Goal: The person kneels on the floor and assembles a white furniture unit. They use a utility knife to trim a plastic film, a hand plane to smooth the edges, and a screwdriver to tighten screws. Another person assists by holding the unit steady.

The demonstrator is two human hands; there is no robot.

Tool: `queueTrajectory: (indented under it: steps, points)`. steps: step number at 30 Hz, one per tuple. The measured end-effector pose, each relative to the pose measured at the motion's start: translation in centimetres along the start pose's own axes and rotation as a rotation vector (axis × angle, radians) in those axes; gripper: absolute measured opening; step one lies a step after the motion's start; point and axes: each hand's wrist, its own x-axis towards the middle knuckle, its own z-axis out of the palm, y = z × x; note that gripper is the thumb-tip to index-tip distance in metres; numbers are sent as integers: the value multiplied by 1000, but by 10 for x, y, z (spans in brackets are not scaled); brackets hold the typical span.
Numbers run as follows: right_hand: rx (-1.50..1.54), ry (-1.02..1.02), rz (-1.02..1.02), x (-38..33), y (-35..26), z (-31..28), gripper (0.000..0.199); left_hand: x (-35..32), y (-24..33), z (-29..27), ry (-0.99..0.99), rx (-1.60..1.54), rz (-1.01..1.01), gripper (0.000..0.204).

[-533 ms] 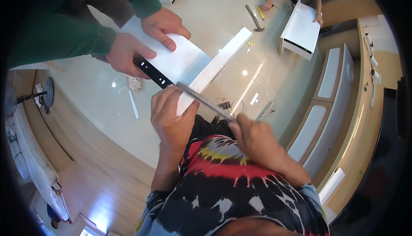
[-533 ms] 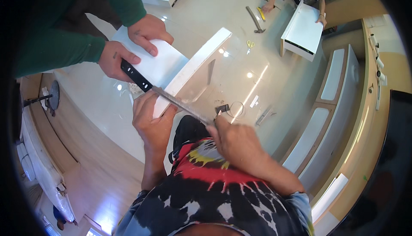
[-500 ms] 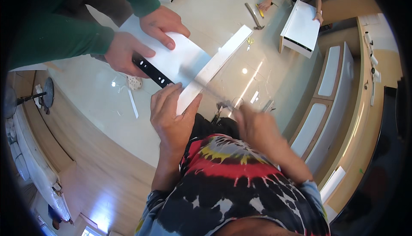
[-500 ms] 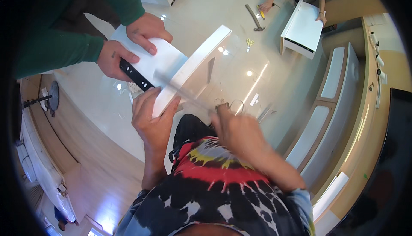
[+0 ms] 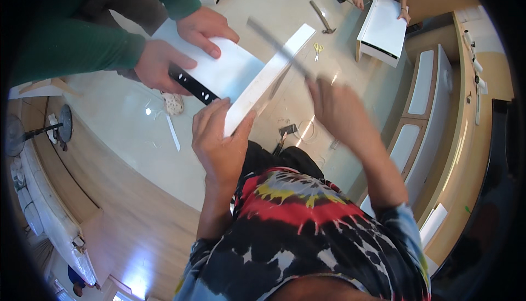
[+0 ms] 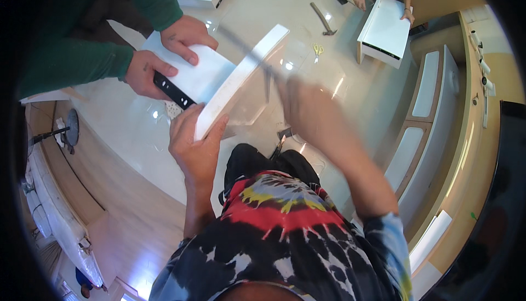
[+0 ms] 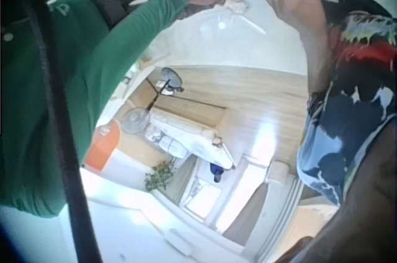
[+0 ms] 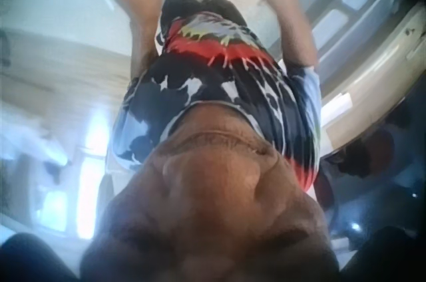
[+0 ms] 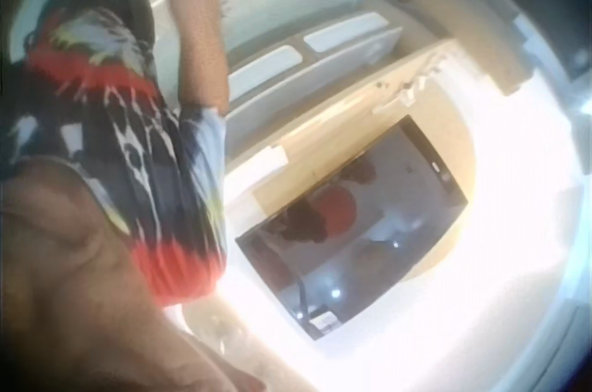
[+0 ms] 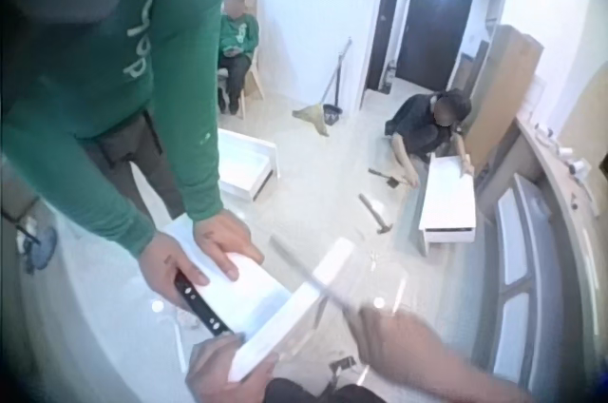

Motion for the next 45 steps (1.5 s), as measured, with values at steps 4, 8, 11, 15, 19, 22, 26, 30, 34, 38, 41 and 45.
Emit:
queueTrajectory:
  steps: [4,8,11,15,19,22,26,30,34,38,41,45]
  points:
    - [73,-76,-78,-56,-21,18,30,2,-2,3,-2,-5,13,37]
    - [28,104,40,11,19,6,36,1,3,-2,-47,52,5,35]
    - [188,15,95,-16,5,19,36,8,4,-2,-61,126,33,35]
    - [183,-65,13,-22,10,15,33,9,17,-11,-208,441,47,44]
    - [336,312,197,35,95,11,39,10,54,6,-297,799,200,54]
    - [581,328,154,14,100,19,39,29,65,26,-373,800,173,56]
    - [621,240,95,-28,73,47,35,70,70,58,-416,696,152,51]
    - [508,163,33,-42,63,63,30,77,85,75,-417,774,30,36]
    - [402,245,40,-2,72,77,29,75,85,82,-388,811,48,38]
    - [409,325,64,45,82,39,30,72,80,78,-374,848,67,39]
    - [537,183,46,-17,77,50,33,76,77,85,-348,838,131,40]
    - [412,253,93,47,96,64,41,76,73,85,-315,856,187,42]
